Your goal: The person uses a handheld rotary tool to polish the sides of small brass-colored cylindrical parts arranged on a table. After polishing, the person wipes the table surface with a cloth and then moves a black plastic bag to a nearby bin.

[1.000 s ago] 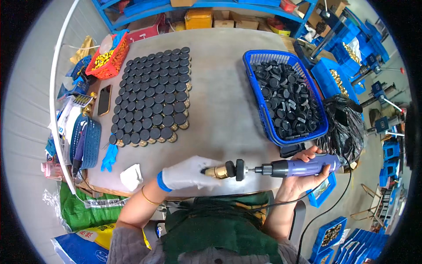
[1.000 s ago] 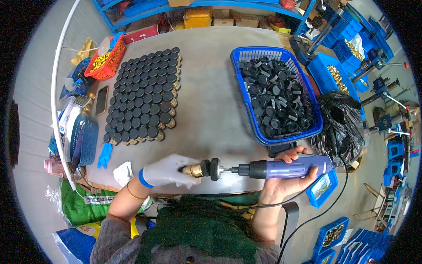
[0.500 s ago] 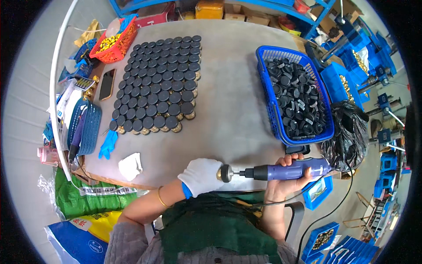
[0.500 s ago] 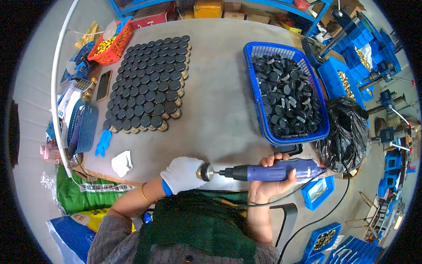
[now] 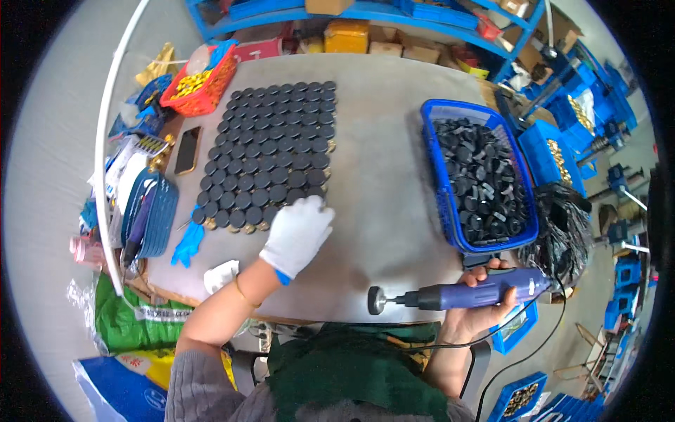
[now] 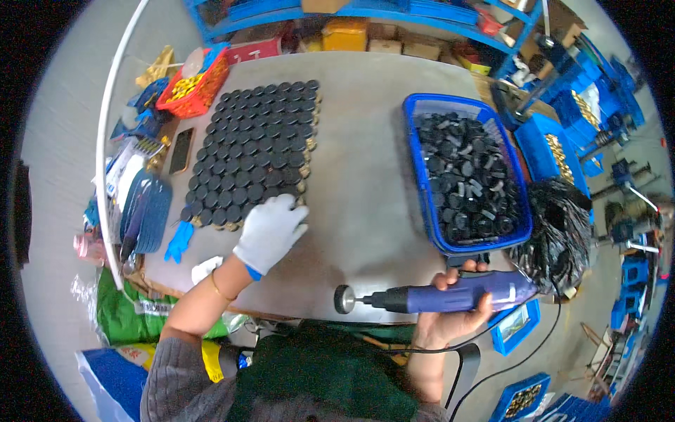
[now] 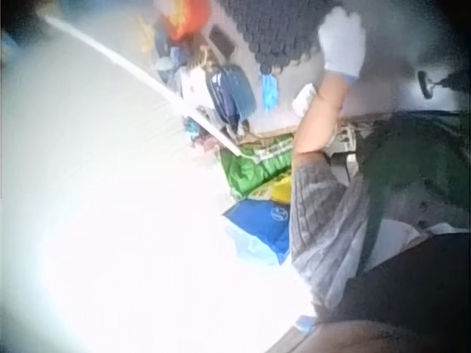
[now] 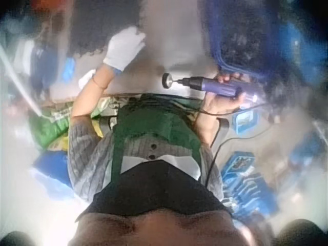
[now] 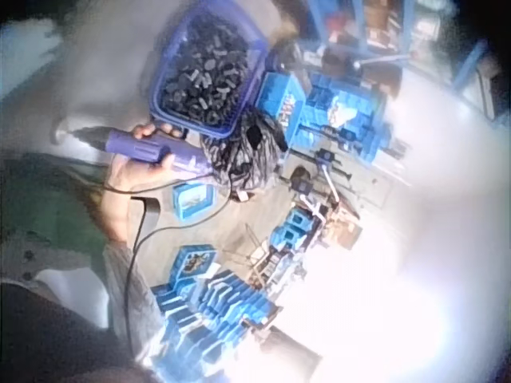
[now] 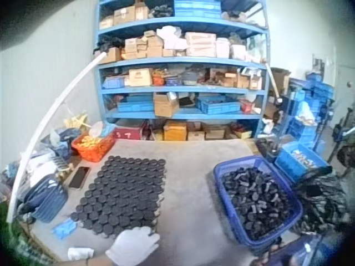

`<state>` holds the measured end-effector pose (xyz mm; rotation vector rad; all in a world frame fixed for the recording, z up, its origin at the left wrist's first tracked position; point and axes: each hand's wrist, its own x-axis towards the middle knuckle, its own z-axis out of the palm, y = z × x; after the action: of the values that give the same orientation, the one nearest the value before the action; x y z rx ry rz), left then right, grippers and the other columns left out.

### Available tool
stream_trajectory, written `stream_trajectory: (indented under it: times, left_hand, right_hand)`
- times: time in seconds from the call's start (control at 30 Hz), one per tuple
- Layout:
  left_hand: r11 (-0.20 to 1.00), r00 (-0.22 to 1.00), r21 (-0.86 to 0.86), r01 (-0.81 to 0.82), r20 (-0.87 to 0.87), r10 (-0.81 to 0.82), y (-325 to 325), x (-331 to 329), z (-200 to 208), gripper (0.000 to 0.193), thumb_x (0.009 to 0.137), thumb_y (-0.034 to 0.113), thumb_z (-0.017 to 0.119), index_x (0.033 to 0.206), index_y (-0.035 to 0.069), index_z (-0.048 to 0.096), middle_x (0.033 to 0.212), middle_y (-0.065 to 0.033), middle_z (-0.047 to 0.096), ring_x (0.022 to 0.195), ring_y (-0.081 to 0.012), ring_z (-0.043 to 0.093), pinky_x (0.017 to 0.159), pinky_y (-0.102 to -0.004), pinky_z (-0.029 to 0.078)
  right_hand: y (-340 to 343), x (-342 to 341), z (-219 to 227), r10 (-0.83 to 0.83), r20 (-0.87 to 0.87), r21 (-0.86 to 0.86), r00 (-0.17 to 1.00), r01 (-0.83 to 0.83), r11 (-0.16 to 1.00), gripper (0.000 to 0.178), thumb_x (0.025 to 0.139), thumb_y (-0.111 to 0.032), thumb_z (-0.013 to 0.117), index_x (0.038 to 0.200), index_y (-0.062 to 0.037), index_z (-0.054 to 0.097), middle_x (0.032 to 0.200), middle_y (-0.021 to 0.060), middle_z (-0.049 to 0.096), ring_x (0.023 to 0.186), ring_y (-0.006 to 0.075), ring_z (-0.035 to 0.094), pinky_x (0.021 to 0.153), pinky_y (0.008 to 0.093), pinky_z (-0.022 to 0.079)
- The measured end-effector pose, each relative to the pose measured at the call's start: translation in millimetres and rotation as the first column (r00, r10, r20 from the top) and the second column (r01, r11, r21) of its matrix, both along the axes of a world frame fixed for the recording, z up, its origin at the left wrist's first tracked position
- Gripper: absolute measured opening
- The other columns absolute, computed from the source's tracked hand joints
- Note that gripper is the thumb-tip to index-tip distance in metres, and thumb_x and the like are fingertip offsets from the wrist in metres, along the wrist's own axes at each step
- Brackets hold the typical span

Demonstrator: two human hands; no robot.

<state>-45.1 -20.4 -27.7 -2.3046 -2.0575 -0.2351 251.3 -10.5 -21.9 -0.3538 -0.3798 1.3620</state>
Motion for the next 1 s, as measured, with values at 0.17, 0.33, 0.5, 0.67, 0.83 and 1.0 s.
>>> stream_trajectory:
  times: [0.17,0.33,0.5,0.67,0.83,1.0]
  left_hand:
    - [0.994,0.995,0.102,-0.032,0.097,0.022,-0.4,13.2,16.7,0.032,0.07,0.026,0.07,0.099,0.015,0.063,0.087,-0.0099,0.053,0.081,-0.0285,0.055,0.072,-0.0406,0.045]
    - [0.876,0.504,-0.087,0.474,0.843,-0.189,-13.1,101.4,39.4,0.055,0.071,0.039,0.073,0.107,0.0,0.056,0.102,-0.0184,0.06,0.094,-0.0315,0.059,0.083,-0.0376,0.047]
    - [0.928,-0.046,-0.091,0.362,0.992,0.115,-56.2,89.7,7.8,0.039,0.072,0.018,0.075,0.103,0.002,0.059,0.092,-0.0057,0.065,0.084,-0.0115,0.058,0.077,-0.0299,0.048]
    - [0.962,-0.663,-0.271,-0.024,0.725,0.187,-135.7,-5.5,10.2,0.045,0.072,0.018,0.074,0.109,0.004,0.052,0.083,-0.0028,0.058,0.077,-0.0129,0.057,0.072,-0.0287,0.048]
    - [0.72,-0.18,0.02,-0.694,0.963,-0.2,-203.9,-108.9,85.6,0.041,0.082,0.032,0.066,0.107,0.004,0.05,0.072,-0.0007,0.054,0.054,-0.0091,0.051,0.045,-0.0219,0.04]
    - [0.446,0.132,-0.088,-0.891,0.889,0.438,-251.8,-227.6,105.3,0.043,0.082,0.032,0.067,0.111,0.002,0.057,0.073,0.0004,0.058,0.055,-0.004,0.051,0.047,-0.0185,0.04]
  right_hand:
    - [7.0,6.2,23.2,0.002,0.237,0.004,0.971,-0.003,1.0,0.043,0.083,-0.032,0.062,0.114,-0.0079,0.044,0.102,0.007,0.052,0.075,0.0174,0.05,0.065,0.0296,0.043]
    - [9.5,-25.6,51.8,0.173,0.652,-0.068,0.739,-0.171,0.983,0.055,0.069,-0.022,0.076,0.111,-0.0066,0.044,0.087,0.0047,0.057,0.08,0.0167,0.057,0.073,0.0309,0.046]
    - [-10.9,-57.9,49.7,0.431,0.757,0.036,0.492,-0.69,0.723,0.08,0.065,-0.01,0.076,0.13,-0.0039,0.03,0.122,0.0137,0.049,0.108,0.0201,0.048,0.095,0.0344,0.037]
    - [-40.2,-98.9,15.0,0.767,0.63,-0.046,0.125,-0.979,0.197,0.087,0.078,-0.019,0.068,0.142,-0.0038,0.011,0.138,0.0162,0.032,0.131,0.0292,0.029,0.108,0.0405,0.021]
    - [-115.7,-179.7,-12.5,0.378,0.864,-0.138,-0.333,-0.878,-0.458,0.078,0.088,-0.045,0.054,0.141,-0.0033,0.015,0.135,0.0206,0.035,0.118,0.0261,0.046,0.101,0.0389,0.035]
    - [-159.1,-212.7,-19.4,0.324,0.839,-0.127,-0.437,-0.736,-0.665,0.078,0.088,-0.043,0.056,0.141,-0.0032,0.015,0.132,0.0215,0.038,0.113,0.0244,0.051,0.096,0.037,0.04]
